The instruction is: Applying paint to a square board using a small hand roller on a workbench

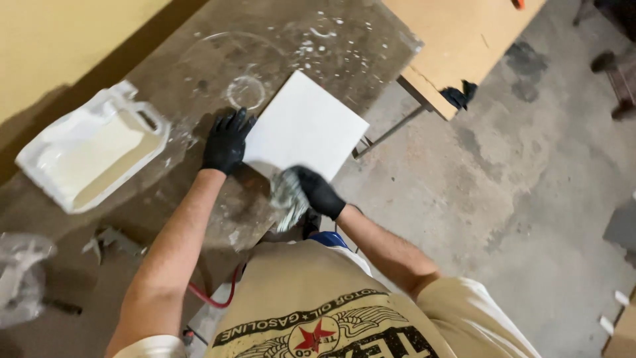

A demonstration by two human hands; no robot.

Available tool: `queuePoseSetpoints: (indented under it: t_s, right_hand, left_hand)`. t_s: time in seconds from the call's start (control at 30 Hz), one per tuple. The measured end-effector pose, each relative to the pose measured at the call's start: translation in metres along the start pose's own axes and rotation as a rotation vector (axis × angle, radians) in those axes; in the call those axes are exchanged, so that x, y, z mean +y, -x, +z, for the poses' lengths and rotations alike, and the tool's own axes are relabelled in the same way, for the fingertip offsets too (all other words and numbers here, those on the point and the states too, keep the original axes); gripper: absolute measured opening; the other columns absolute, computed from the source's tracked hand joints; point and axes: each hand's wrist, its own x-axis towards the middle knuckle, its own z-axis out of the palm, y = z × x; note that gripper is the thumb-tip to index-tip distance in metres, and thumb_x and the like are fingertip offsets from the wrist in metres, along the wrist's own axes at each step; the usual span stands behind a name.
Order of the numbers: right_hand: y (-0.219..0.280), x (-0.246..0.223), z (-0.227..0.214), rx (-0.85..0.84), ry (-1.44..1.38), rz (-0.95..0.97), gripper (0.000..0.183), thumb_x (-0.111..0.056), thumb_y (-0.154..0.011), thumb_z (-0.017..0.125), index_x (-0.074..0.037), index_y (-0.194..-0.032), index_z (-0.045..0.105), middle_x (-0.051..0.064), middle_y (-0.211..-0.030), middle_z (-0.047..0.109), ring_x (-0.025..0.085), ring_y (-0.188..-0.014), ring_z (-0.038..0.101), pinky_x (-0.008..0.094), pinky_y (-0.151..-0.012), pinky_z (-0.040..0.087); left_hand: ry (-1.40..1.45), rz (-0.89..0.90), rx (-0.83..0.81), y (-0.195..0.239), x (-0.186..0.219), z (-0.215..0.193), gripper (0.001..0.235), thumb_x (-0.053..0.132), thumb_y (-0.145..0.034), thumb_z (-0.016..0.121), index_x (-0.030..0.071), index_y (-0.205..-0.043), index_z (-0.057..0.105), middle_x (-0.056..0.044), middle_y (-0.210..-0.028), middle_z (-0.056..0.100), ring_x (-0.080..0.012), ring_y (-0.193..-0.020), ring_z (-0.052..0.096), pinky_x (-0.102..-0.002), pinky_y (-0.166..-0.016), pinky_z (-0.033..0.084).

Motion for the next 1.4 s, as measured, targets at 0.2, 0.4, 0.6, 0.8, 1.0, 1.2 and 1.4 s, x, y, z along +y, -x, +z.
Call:
queuePoseSetpoints:
  t_s: [0.2,0.4,0.6,0.8,1.0,1.2,1.4]
  right_hand:
    - [0.011,0.006,0.093,-0.028,0.272,-0.086,0.023,-0.006,-0.098,0.064,0.006,-0.116,0.070,0.023,-0.109,0.073,0.033,-0.101,0.072,0.042,-0.093,0.057]
    - [0.029,0.116,0.191,-0.167,0.606,-0.046,0.022,-0.006,-0.097,0.070,0.001,-0.117,0.071,0.021,-0.099,0.073,0.033,-0.083,0.074,0.044,-0.075,0.064]
    - [-0.009,0.232,0.240,-0.828,1.858,-1.133,0.034,-0.034,-0.091,0.078,-0.010,-0.115,0.075,0.012,-0.094,0.075,0.030,-0.095,0.073,0.035,-0.081,0.062]
    - [-0.091,0.303,0.212,-0.443,2.135,-0.942,0.082,-0.048,-0.087,0.073,-0.001,-0.148,0.045,0.022,-0.137,0.060,0.031,-0.129,0.060,0.036,-0.116,0.044]
    - [-0.015,0.200,0.191,-0.627,0.816,-0.023,0.035,0.003,-0.080,0.083,0.003,-0.110,0.065,0.020,-0.064,0.067,0.026,-0.053,0.073,0.033,-0.046,0.060]
    - [0.122,0.071,0.162,-0.398,1.096,-0.365,0.031,-0.012,-0.091,0.078,-0.003,-0.117,0.063,0.013,-0.089,0.077,0.019,-0.084,0.077,0.033,-0.083,0.064]
    - [0.186,0.002,0.112,0.173,0.709,-0.660,0.026,-0.021,-0.107,0.057,0.003,-0.101,0.066,0.023,-0.080,0.075,0.028,-0.068,0.076,0.041,-0.082,0.062]
  left_hand:
    - [0.490,-0.430,0.416,0.074,0.060,-0.052,0.035,0.010,-0.100,0.070,0.008,-0.135,0.066,-0.018,-0.123,0.070,-0.0364,-0.116,0.067,-0.046,-0.098,0.056]
    - [1.667,-0.927,0.729,0.248,0.108,-0.158,0.044,-0.015,-0.093,0.064,-0.001,-0.135,0.062,-0.024,-0.136,0.065,-0.0349,-0.128,0.063,-0.052,-0.110,0.052]
    - [1.369,-1.330,0.817,0.513,0.046,-0.172,0.047,0.004,-0.099,0.061,0.005,-0.146,0.054,-0.013,-0.146,0.059,-0.0239,-0.135,0.057,-0.042,-0.120,0.041]
    - [-0.081,-1.463,-0.106,0.412,0.074,-0.297,0.075,0.054,-0.095,0.066,0.019,-0.160,0.048,-0.015,-0.166,0.035,-0.0311,-0.151,0.035,-0.050,-0.124,0.026]
    - [0.645,-1.063,0.553,0.297,0.078,-0.244,0.073,-0.006,-0.085,0.084,0.009,-0.150,0.057,-0.010,-0.141,0.061,-0.0252,-0.109,0.069,-0.029,-0.087,0.063]
    - [1.431,-0.419,0.558,0.140,0.108,-0.171,0.025,-0.009,-0.091,0.073,-0.003,-0.115,0.073,-0.019,-0.110,0.067,-0.0423,-0.110,0.067,-0.051,-0.094,0.058]
    - [0.612,-0.138,0.460,0.010,0.174,-0.138,0.039,0.017,-0.085,0.084,0.008,-0.122,0.073,-0.014,-0.114,0.072,-0.0317,-0.107,0.068,-0.044,-0.094,0.056]
